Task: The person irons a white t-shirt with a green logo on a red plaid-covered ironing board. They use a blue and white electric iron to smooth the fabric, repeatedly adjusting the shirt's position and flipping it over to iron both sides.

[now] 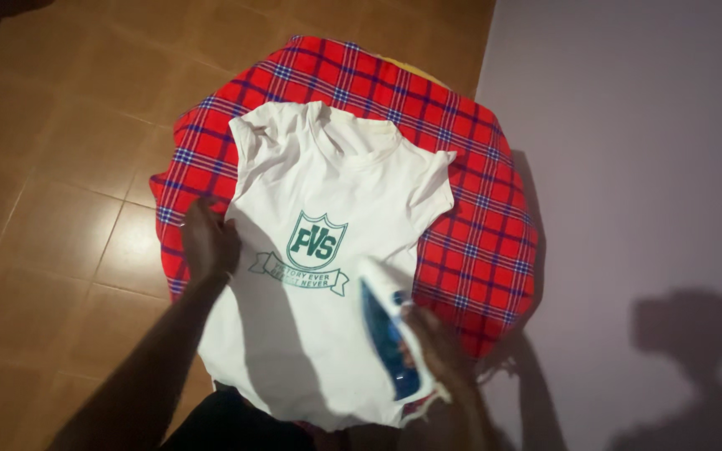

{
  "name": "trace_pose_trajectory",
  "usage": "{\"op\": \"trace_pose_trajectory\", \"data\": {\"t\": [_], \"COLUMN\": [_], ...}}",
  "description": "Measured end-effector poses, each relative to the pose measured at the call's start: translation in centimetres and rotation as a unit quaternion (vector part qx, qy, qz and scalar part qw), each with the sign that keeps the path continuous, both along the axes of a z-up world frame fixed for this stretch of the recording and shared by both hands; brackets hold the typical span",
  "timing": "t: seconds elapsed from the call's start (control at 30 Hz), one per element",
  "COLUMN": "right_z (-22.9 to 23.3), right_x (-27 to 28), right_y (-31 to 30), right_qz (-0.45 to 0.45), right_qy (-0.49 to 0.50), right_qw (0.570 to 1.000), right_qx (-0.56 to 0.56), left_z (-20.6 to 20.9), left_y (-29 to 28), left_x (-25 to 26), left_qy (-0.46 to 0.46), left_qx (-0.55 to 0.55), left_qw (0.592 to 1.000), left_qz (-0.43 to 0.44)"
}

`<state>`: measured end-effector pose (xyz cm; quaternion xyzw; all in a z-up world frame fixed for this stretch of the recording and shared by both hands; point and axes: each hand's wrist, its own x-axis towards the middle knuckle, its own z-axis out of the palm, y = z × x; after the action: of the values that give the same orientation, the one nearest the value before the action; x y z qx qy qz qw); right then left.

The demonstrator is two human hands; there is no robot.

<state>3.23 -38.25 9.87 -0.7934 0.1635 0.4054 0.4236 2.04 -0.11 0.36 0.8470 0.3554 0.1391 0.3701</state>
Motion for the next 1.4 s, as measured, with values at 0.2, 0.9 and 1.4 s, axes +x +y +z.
{"op": "trace_pose_trajectory", "data": {"t": [0.2,0.9,1.4], "right_z": [-1.5,0.8,-1.1], "right_x": [-0.2,7.8,6.4], "right_y": [5.5,4.1,4.4], "right_qz": [0.045,-0.089,-0.096], "right_qy": [-0.102,-0.088,-0.078], "right_qw": [0.993,0.990,0.992], "right_qx": [-0.042,-0.062,-0.031], "left_z": [-1.0,2.4,-0.8], "left_y": [-10.0,-12.7,-11.9], "left_x": [-2.2,5.2,13.0], "left_qy": [-0.128,0.065,0.051], "left_qx": [0.116,0.282,0.298], "left_qw": [0.898,0.860,0.857], "left_qz": [-0.405,-0.419,-0.416]}}
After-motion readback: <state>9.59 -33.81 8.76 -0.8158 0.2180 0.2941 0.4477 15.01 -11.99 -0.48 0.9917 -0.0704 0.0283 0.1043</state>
